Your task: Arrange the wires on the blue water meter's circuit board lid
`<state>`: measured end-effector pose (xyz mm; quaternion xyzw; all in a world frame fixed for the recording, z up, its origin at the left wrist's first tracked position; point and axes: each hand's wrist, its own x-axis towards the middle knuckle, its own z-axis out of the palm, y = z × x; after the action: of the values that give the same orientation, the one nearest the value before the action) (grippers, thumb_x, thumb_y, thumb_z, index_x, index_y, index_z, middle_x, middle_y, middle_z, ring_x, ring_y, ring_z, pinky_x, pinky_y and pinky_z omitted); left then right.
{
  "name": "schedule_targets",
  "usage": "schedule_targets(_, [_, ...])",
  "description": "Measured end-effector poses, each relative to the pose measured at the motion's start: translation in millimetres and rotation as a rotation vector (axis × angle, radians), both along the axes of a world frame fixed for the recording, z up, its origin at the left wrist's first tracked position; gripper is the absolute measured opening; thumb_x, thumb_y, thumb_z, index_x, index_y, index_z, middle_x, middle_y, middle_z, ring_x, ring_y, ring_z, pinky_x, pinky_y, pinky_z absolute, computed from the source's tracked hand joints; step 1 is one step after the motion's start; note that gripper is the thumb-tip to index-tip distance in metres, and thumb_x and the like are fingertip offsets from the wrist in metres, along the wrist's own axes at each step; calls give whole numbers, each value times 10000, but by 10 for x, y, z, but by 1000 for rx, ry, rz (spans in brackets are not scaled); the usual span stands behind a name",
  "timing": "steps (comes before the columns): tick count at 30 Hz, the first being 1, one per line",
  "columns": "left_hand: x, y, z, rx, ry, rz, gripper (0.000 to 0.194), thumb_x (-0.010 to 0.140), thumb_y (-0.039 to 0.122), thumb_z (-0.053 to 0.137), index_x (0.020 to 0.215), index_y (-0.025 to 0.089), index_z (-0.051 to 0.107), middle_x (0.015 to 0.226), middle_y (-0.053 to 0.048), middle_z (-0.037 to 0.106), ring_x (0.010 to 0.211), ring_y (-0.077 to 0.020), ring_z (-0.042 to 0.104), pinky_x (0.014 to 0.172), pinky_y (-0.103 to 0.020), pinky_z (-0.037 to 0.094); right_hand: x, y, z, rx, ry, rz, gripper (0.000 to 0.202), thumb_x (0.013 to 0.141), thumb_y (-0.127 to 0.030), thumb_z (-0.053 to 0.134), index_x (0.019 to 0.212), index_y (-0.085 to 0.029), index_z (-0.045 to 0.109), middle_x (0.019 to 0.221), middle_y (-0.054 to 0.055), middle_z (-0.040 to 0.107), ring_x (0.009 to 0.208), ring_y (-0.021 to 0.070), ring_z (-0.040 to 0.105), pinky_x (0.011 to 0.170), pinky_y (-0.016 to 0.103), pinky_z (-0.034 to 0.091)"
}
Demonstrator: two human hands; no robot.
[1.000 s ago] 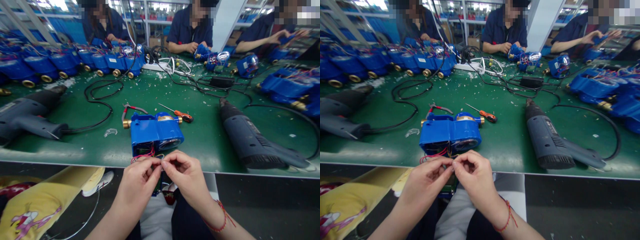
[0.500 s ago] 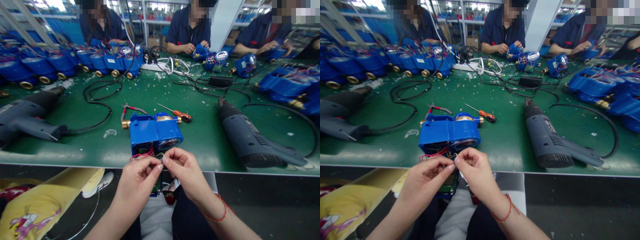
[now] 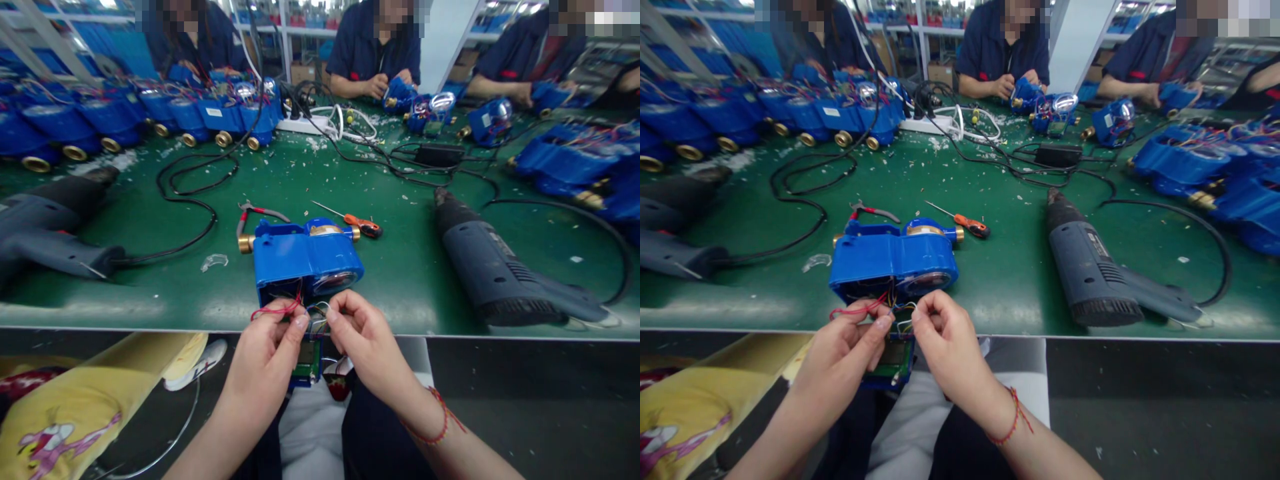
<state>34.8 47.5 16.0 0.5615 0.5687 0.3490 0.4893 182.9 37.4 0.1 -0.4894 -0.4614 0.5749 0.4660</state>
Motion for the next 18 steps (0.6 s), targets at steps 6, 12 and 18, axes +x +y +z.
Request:
schedule_targets(6, [6,-15,13,-24,-33,27,246,864,419,553,813,179,551,553,79,412,435,-77,362,413,-204,266,11,9,9,-15,13,-25,255,867,-414,536,767,-192,463,557,-74,376,475,72,319,430,200,259])
schedule_targets(12, [38,-12,34,-11,-65,48,194,840,370,584,807,179,575,537,88,393,422,-69,342,402,-197,246,-14,48,59,-34,33,-12,276,767,-408,650,833,-141,628,650,-20,502,568,92,422,520,220,346])
schedule_targets(18, [56,-16,20,-17,-22,40,223,845,400,556,801,182,568,495,88,401,408,-84,360,402,-210,260,-10,52,70,-77,-34,8,255,790,-389,604,723,-143,588,603,-22,472,541,94,407,474,218,339])
